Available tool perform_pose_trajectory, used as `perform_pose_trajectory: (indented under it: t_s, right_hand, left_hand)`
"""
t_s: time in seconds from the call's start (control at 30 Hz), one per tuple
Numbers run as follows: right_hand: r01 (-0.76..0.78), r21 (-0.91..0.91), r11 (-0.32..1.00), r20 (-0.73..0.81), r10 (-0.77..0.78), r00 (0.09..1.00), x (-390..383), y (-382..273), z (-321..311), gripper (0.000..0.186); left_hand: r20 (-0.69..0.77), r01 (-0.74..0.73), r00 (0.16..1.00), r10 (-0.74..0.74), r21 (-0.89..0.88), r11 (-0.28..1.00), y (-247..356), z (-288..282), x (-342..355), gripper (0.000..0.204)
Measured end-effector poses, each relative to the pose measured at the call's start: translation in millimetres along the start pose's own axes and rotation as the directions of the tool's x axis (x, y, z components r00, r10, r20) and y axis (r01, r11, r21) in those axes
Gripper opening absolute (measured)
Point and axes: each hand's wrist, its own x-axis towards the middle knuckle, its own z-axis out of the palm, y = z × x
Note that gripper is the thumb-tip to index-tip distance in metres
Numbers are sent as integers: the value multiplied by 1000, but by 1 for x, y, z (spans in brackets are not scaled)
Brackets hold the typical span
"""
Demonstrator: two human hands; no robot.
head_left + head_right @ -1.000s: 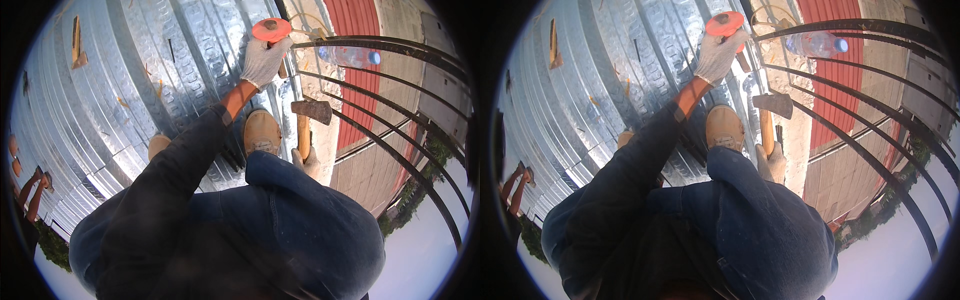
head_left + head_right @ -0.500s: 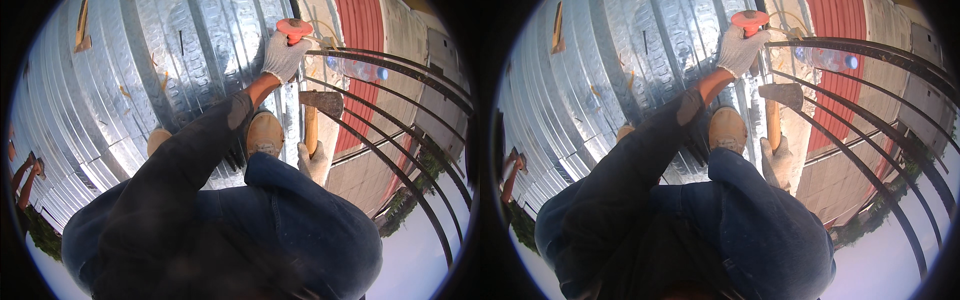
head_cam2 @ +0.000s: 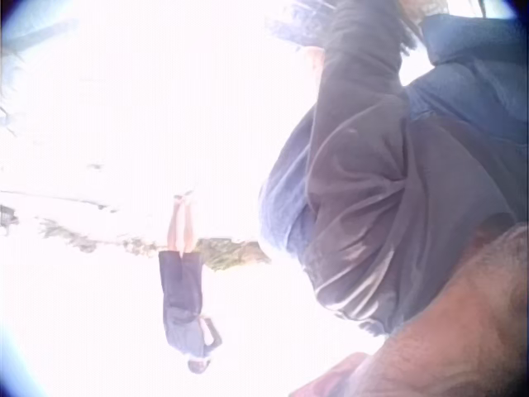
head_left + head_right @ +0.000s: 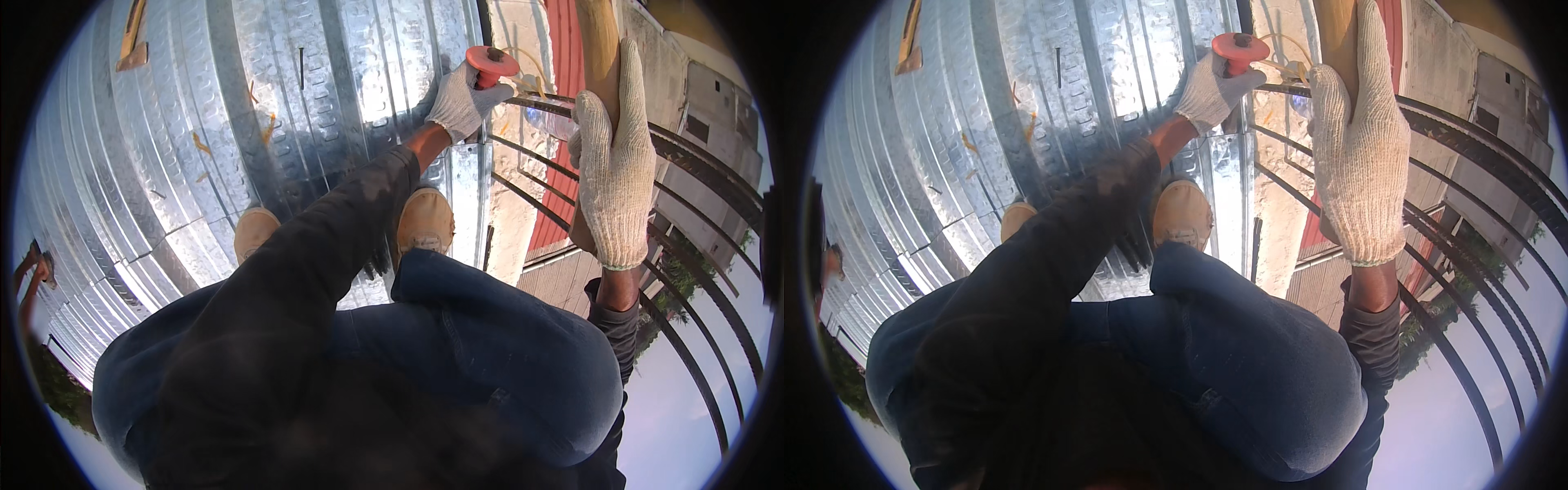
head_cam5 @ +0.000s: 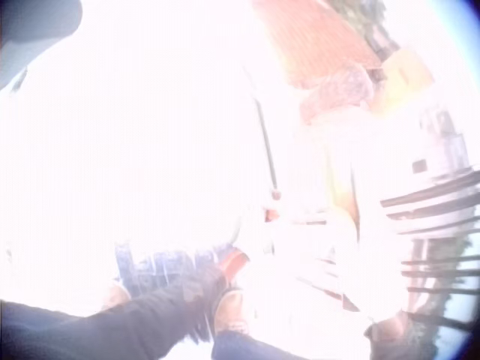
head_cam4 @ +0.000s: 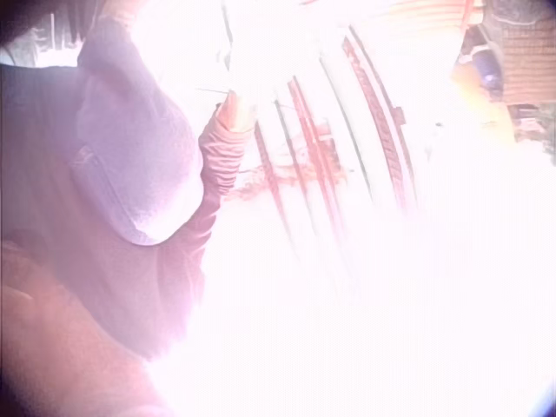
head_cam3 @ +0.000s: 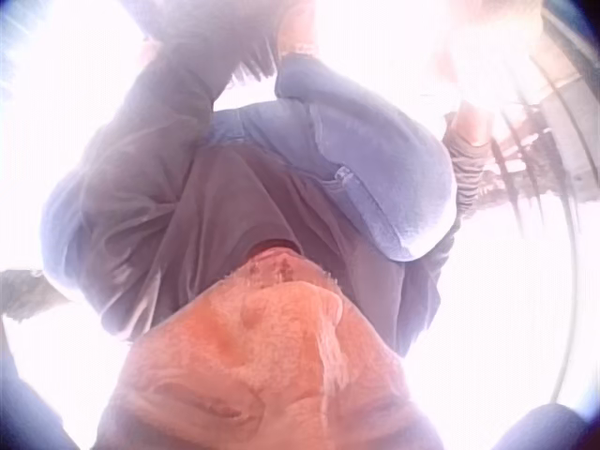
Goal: The person secures corrugated metal roof sheets to a metal frame using a hammer and nail setter. They repeatedly position the nail setter over fasteners and strike it with a hammer to drive nails into the roof sheeting.
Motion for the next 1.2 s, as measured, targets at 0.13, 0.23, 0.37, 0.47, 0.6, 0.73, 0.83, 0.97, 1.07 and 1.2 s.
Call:
perform_pose_trajectory:
  t_s: [0.13,0.23,0.37,0.47,0.6,0.73,0.83,0.97,1.07,1.2]
  right_hand:
    - [112,-420,901,380,62,923,22,23,0,64]
    - [6,-367,930,335,126,934,28,6,-7,64]
    - [-131,-261,956,187,183,965,67,-40,-23,63]
    - [106,-446,889,272,22,962,57,4,-9,65]
    - [-44,-532,846,405,299,864,65,-15,-15,61]
    - [-180,-323,929,201,253,946,83,-48,-23,63]
    - [110,-449,887,269,17,963,69,-35,-18,60]
    - [185,-512,839,440,72,895,78,5,-17,58]
    - [3,-445,896,370,180,911,103,-34,-14,60]
    - [165,-487,858,478,104,872,89,2,-6,64]
  left_hand:
    - [-22,16,1000,-19,-127,992,0,4,-3,66]
    - [15,62,998,-61,-34,998,-8,-5,2,65]
    - [30,77,997,-77,18,997,-7,-6,3,62]
    - [28,9,1000,-7,-87,996,-6,-2,2,59]
    - [-14,20,1000,-23,-166,986,-7,2,-9,54]
    - [89,116,990,-111,-43,992,-5,-11,-5,56]
    - [90,130,988,-124,-62,990,-5,-9,-3,56]
    - [-69,63,995,-67,-58,996,-14,12,-2,46]
    - [1,142,990,-142,49,989,-17,-6,-3,56]
    - [-7,100,995,-100,48,994,-18,6,2,57]
